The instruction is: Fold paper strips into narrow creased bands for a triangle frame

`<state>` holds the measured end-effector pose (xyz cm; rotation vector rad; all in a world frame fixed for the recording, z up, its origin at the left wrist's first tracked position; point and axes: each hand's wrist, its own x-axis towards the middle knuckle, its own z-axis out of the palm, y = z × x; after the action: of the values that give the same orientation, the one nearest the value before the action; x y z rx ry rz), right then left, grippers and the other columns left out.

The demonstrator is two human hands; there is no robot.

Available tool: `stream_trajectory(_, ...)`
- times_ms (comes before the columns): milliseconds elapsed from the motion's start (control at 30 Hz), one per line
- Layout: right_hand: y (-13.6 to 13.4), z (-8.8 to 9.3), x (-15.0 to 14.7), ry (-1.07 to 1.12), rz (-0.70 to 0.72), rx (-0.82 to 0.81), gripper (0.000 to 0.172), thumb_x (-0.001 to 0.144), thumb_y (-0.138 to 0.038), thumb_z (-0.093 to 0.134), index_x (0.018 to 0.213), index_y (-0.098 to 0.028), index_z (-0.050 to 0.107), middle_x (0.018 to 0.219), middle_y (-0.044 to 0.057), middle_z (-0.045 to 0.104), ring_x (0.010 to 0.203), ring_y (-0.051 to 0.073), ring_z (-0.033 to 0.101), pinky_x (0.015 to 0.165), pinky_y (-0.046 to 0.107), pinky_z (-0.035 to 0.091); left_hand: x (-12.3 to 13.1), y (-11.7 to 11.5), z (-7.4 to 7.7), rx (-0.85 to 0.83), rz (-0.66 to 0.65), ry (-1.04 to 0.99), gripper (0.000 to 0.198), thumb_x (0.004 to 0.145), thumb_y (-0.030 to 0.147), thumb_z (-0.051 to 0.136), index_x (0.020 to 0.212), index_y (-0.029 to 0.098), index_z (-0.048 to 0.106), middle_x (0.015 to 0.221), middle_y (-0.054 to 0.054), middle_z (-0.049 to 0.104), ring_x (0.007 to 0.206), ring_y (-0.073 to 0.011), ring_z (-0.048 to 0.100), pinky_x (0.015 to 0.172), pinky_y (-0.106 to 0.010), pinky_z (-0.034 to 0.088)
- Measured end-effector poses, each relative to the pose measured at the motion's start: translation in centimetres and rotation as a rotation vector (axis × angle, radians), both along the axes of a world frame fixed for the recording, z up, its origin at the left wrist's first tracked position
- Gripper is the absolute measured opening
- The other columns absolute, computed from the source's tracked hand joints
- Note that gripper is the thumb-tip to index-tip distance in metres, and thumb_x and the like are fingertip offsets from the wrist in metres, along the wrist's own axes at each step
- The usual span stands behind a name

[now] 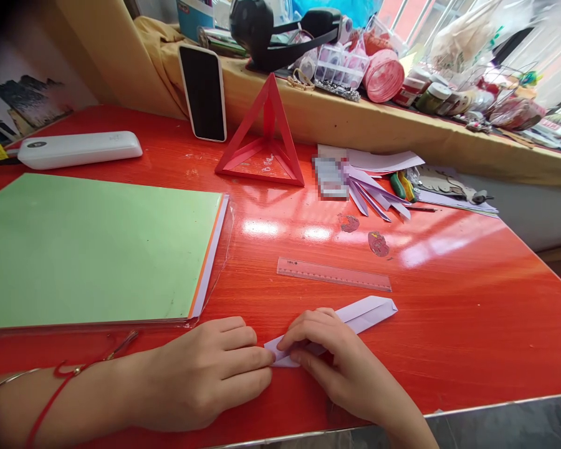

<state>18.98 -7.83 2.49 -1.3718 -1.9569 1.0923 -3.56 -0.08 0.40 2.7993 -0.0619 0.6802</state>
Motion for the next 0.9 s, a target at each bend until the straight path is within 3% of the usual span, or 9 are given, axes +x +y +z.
stream_trajectory(100, 0.0, -0.1, 0.0, 0.029, -0.023, 0.015, 0.022, 0.097, -0.008, 0.048, 0.098, -0.028, 0.059, 0.092, -0.003, 0.065, 0.087, 0.014, 0.058, 0.079, 0.027, 0.044, 0.0, -0.1, 0.3, -0.003, 0.015, -0.003, 0.034, 0.1, 0.007, 0.032, 0.11, 0.005, 0.065, 0.084, -0.006, 0.063, 0.062, -0.0187, 0.041, 0.058, -0.034, 0.037)
stream_trajectory(200, 0.0, -0.2, -0.1, 0.028, -0.026, 0.02, 0.023, 0.096, -0.007, 0.049, 0.098, -0.028, 0.059, 0.092, -0.002, 0.064, 0.087, 0.014, 0.058, 0.08, 0.027, 0.044, 0.1, -0.4, 0.6, 0.019, 0.03, 0.015, 0.038, 0.101, 0.007, 0.028, 0.119, 0.003, 0.062, 0.089, -0.007, 0.064, 0.064, -0.0191, 0.042, 0.059, -0.034, 0.037)
stream_trajectory(567, -0.2, -0.3, -0.2, -0.03, -0.016, -0.025, 0.03, 0.093, -0.003, 0.047, 0.103, -0.03, 0.058, 0.096, -0.003, 0.063, 0.092, 0.015, 0.055, 0.083, 0.029, 0.041, 0.5, -0.9, 0.6, 0.067, 0.039, 0.164, 0.026, 0.092, 0.007, 0.046, 0.11, 0.005, 0.065, 0.091, -0.005, 0.058, 0.064, -0.0187, 0.039, 0.058, -0.035, 0.038)
stream_trajectory(900, -0.4, -0.5, -1.6, -0.194, -0.061, 0.02, 0.045, 0.074, 0.003, 0.05, 0.107, -0.028, 0.057, 0.095, -0.001, 0.06, 0.09, 0.02, 0.051, 0.084, 0.037, 0.04, 0.3, -1.5, 0.1, 0.064, 0.117, 0.06, 0.018, 0.084, 0.003, 0.047, 0.076, 0.014, 0.059, 0.08, -0.006, 0.053, 0.062, -0.0193, 0.038, 0.055, -0.034, 0.034)
